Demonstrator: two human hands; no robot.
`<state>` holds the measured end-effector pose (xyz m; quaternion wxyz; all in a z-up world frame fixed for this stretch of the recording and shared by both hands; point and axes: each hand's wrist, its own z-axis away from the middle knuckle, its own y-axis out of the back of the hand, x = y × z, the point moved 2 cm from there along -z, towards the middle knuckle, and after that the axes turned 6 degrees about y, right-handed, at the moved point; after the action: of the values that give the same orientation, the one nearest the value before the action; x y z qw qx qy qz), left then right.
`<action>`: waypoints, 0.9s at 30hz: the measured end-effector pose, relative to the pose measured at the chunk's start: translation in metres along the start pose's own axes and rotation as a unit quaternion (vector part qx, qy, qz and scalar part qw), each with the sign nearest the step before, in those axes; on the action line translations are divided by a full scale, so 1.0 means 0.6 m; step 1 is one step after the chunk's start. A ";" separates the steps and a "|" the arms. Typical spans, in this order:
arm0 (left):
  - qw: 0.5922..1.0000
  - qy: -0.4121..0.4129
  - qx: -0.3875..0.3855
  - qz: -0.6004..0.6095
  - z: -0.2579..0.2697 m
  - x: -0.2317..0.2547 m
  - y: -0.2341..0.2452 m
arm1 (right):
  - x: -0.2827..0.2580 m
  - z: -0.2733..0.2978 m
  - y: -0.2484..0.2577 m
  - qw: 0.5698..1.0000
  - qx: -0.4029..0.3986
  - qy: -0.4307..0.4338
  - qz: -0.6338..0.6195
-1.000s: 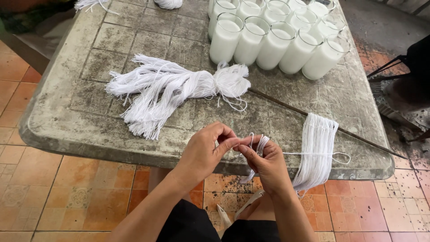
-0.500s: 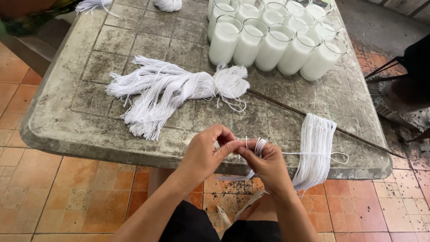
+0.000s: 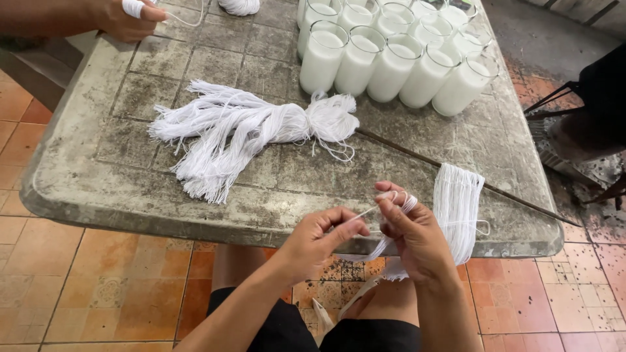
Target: Preparing candle wicks by tying cotton strings onto a metal rod
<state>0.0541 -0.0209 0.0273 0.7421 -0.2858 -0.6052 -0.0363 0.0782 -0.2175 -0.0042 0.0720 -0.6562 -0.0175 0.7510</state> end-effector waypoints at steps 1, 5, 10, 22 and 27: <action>1.000 0.026 0.012 0.005 -0.001 -0.008 0.010 | 0.012 -0.007 0.008 0.999 0.007 -0.017 -0.045; 0.998 0.046 0.051 -0.007 0.001 -0.023 0.074 | -0.013 -0.020 0.032 0.988 0.044 -0.072 -0.126; 0.990 -0.017 0.134 -0.039 0.046 0.019 0.141 | 0.008 -0.053 0.158 0.975 0.095 -0.026 -0.198; 0.968 -0.139 0.172 0.121 0.066 0.012 0.207 | 0.055 -0.079 0.242 0.940 0.143 -0.047 -0.307; 0.956 -0.157 0.244 0.040 0.079 0.026 0.214 | 0.040 -0.068 0.250 0.939 0.168 -0.045 -0.296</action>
<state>0.0679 0.1126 -0.0024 0.6857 -0.1223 -0.6926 0.1875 0.1026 -0.3656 -0.0519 0.3995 -0.5652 -0.0876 0.7164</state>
